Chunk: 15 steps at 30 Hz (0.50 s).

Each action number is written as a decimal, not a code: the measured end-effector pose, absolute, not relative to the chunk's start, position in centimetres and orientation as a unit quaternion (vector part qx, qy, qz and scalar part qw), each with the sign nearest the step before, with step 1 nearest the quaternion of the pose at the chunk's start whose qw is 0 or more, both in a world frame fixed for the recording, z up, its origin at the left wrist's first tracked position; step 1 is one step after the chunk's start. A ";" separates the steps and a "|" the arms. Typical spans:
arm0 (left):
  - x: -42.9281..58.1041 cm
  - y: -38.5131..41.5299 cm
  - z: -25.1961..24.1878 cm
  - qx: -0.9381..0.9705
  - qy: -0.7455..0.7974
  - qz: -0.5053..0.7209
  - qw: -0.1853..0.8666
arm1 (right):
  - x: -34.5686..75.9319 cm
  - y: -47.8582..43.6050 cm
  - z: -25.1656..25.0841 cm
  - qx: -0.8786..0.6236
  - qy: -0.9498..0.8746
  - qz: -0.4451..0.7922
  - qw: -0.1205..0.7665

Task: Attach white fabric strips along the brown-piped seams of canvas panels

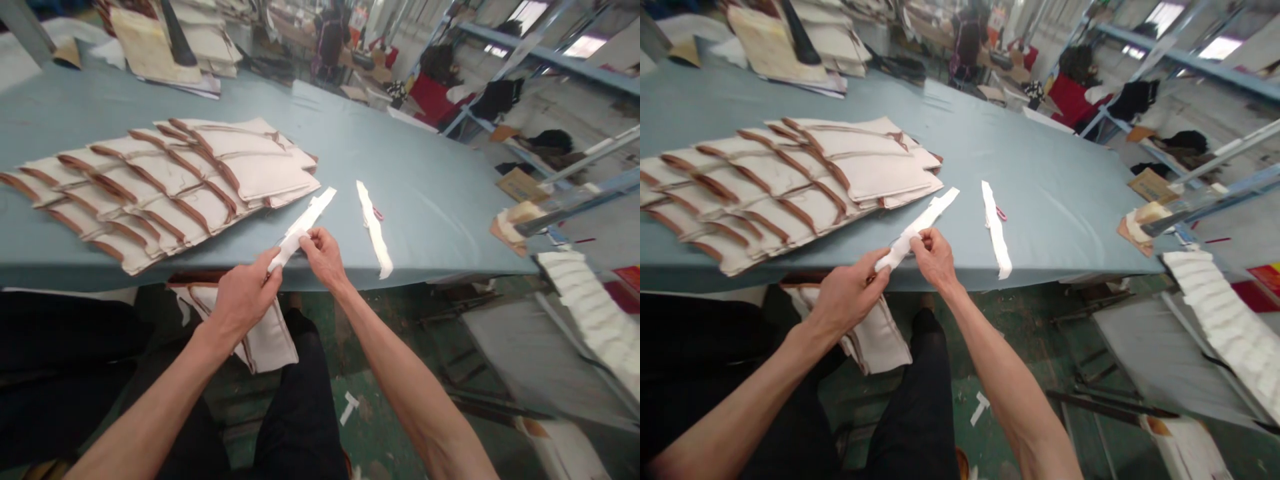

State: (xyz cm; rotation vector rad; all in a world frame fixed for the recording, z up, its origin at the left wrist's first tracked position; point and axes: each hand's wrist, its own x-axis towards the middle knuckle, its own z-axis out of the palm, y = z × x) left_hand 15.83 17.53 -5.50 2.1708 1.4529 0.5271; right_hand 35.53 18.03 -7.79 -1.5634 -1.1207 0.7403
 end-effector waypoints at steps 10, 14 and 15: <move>17.8 19.8 -4.6 0.855 0.494 0.029 0.156 | 36.5 21.0 -7.2 -0.665 -0.429 0.290 0.538; 17.8 19.7 -4.1 0.853 0.497 0.007 0.159 | 37.7 22.7 -6.5 -0.675 -0.410 0.276 0.547; 17.8 19.8 -4.0 0.853 0.496 0.003 0.161 | 38.3 23.2 -6.3 -0.680 -0.401 0.272 0.551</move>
